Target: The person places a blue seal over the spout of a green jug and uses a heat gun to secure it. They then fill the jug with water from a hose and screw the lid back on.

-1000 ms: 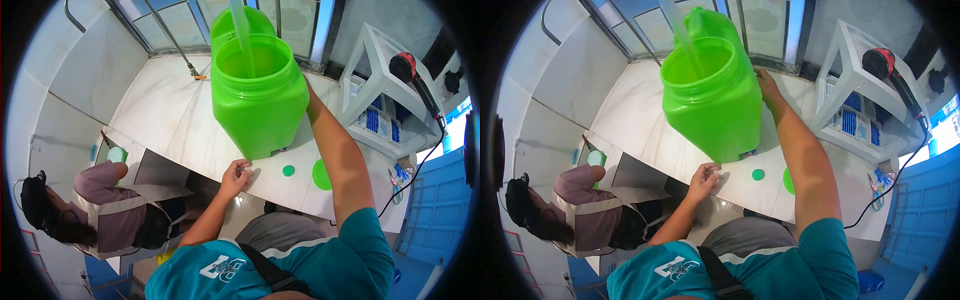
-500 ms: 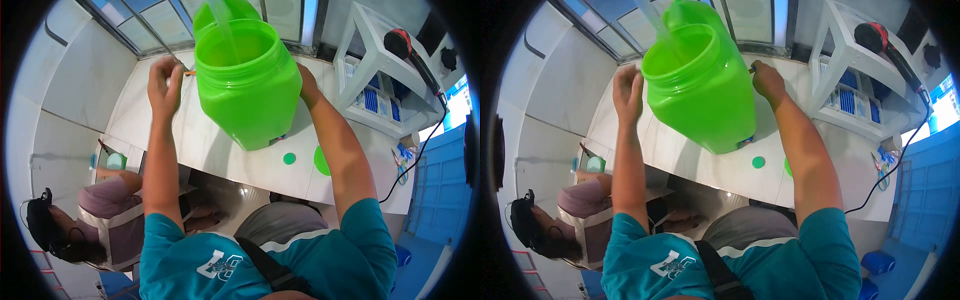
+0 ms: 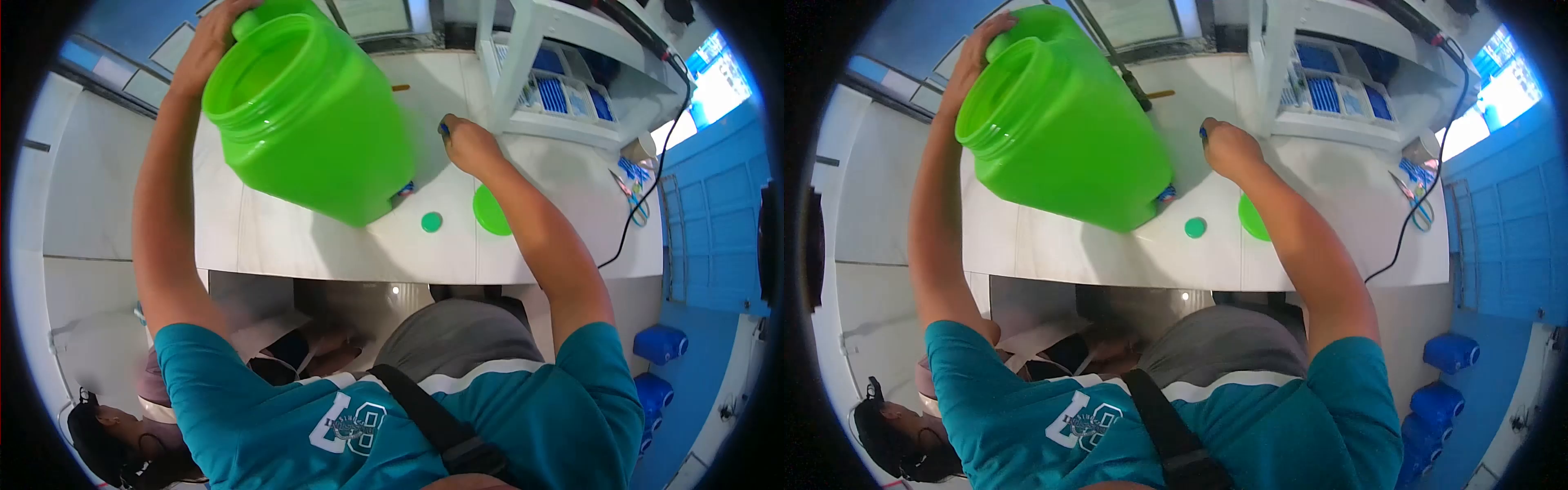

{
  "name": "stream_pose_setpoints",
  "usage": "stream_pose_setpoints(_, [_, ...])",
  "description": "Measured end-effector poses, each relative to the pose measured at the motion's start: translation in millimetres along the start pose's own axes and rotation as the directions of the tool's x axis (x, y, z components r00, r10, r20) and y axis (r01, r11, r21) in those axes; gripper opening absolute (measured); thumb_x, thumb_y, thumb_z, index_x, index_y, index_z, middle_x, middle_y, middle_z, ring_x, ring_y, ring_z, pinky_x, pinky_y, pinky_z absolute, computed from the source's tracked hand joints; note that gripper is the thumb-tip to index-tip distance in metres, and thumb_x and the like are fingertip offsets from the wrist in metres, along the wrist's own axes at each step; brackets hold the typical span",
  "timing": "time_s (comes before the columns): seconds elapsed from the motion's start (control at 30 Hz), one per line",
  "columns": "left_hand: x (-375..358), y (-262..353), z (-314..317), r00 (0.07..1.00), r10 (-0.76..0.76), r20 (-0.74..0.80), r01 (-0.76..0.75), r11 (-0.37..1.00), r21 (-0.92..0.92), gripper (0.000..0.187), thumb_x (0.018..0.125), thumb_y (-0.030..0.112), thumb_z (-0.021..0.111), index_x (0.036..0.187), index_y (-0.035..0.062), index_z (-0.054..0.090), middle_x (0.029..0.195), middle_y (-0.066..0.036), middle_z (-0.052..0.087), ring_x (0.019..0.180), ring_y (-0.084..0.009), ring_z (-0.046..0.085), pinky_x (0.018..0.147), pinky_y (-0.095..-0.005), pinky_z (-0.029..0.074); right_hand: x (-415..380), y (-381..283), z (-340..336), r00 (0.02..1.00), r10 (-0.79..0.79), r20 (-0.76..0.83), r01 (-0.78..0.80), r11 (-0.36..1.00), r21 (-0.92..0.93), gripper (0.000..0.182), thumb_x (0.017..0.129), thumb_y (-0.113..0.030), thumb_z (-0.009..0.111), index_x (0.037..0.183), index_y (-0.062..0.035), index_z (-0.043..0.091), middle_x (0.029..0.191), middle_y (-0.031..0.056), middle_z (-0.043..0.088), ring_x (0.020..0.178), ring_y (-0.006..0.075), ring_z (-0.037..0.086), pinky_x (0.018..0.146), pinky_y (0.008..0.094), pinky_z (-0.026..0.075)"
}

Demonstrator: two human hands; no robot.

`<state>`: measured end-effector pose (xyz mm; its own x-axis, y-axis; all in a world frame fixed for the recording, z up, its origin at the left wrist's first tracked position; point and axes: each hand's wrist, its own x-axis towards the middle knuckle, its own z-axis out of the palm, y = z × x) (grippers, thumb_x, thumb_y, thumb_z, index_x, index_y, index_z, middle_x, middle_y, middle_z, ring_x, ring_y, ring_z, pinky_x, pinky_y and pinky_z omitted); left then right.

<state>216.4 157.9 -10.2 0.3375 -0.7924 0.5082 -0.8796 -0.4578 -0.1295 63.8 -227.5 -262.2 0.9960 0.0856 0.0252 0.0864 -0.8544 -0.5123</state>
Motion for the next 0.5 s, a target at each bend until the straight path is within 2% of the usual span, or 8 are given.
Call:
stream_pose_setpoints(0.03, [-2.2,3.3,-0.1,0.997,-0.077,-0.017,0.078,0.995,0.061,0.064,0.098,0.041,0.069,0.149,0.0073,0.054,0.157,-0.018,0.055,0.148,-0.0410,0.048,0.123,-0.0495,0.036,-13.0,-1.4,-4.8,0.993,0.078,0.085,-0.076,0.997,-0.030,0.028,0.102,-0.027,0.060,0.117,-0.0048,0.068,0.123,0.0238,0.069,0.108,0.0430,0.070,0.092,0.0528,0.056])
stream_pose_setpoints(0.07, [-3.1,5.4,-0.2,0.998,-0.053,-0.032,0.057,0.991,0.117,0.060,0.097,0.039,0.068,0.146,0.0069,0.055,0.153,-0.019,0.058,0.145,-0.0412,0.050,0.122,-0.0482,0.037,-27.5,-2.6,-5.2,0.992,0.085,0.090,-0.082,0.996,-0.030,0.028,0.102,-0.027,0.060,0.117,-0.0048,0.068,0.123,0.0238,0.069,0.108,0.0430,0.070,0.092,0.0528,0.056])
stream_pose_setpoints(0.13, [-7.5,8.4,-6.3,0.996,-0.088,-0.011,0.088,0.982,0.165,0.058,0.097,0.037,0.069,0.145,0.0072,0.056,0.151,-0.018,0.059,0.144,-0.0408,0.051,0.121,-0.0477,0.038,-58.8,-8.0,-5.2,0.974,0.001,0.227,0.016,0.997,-0.072,0.037,0.099,-0.039,0.065,0.108,-0.0036,0.070,0.114,0.0220,0.070,0.105,0.0427,0.070,0.090,0.0526,0.056])
stream_pose_setpoints(0.2, [-17.0,13.2,-15.3,0.992,-0.126,0.012,0.121,0.968,0.220,0.055,0.096,0.034,0.069,0.143,0.0076,0.056,0.149,-0.018,0.060,0.143,-0.0404,0.052,0.120,-0.0471,0.039,-90.7,-8.9,14.9,0.961,-0.181,0.208,0.196,0.979,-0.054,0.038,0.097,-0.041,0.070,0.105,-0.0037,0.071,0.108,0.0179,0.070,0.107,0.0402,0.069,0.091,0.0515,0.056])
stream_pose_setpoints(0.23, [-24.6,18.0,-19.9,0.989,-0.146,-0.005,0.139,0.935,0.326,0.053,0.095,0.031,0.069,0.142,0.0098,0.057,0.143,-0.015,0.063,0.137,-0.0386,0.055,0.115,-0.0478,0.043,-104.0,-11.2,24.7,0.960,-0.188,0.208,0.203,0.978,-0.052,0.038,0.097,-0.041,0.070,0.105,-0.0037,0.071,0.108,0.0179,0.070,0.107,0.0402,0.069,0.091,0.0515,0.056])
stream_pose_setpoints(0.3, [-36.2,34.6,-32.7,0.986,-0.166,-0.020,0.158,0.886,0.436,0.050,0.095,0.029,0.070,0.141,0.0121,0.057,0.137,-0.013,0.066,0.131,-0.0369,0.059,0.109,-0.0486,0.046,-123.2,-14.8,44.1,0.904,-0.419,0.090,0.425,0.903,-0.068,0.033,0.094,-0.036,0.072,0.104,-0.0044,0.071,0.107,0.0143,0.069,0.109,0.0369,0.067,0.095,0.0498,0.054])
stream_pose_setpoints(0.37, [-44.8,59.0,-48.7,0.940,-0.342,0.014,0.265,0.753,0.602,0.043,0.096,0.027,0.070,0.135,0.0125,0.059,0.133,-0.011,0.068,0.124,-0.0351,0.062,0.103,-0.0495,0.049,-126.0,-4.4,77.5,0.880,-0.468,0.078,0.474,0.873,-0.113,0.030,0.091,-0.032,0.074,0.104,-0.0048,0.071,0.109,0.0142,0.068,0.110,0.0358,0.066,0.096,0.0488,0.053])
stream_pose_setpoints(0.5, [-51.3,116.8,-75.5,0.901,-0.433,0.036,0.270,0.624,0.733,0.033,0.100,0.029,0.067,0.127,0.0115,0.060,0.121,-0.010,0.072,0.112,-0.0348,0.067,0.092,-0.0518,0.054,-132.7,3.0,78.7,0.847,-0.527,0.070,0.532,0.842,-0.093,0.030,0.083,-0.020,0.078,0.107,-0.0054,0.069,0.115,0.0150,0.066,0.108,0.0347,0.066,0.098,0.0480,0.052])
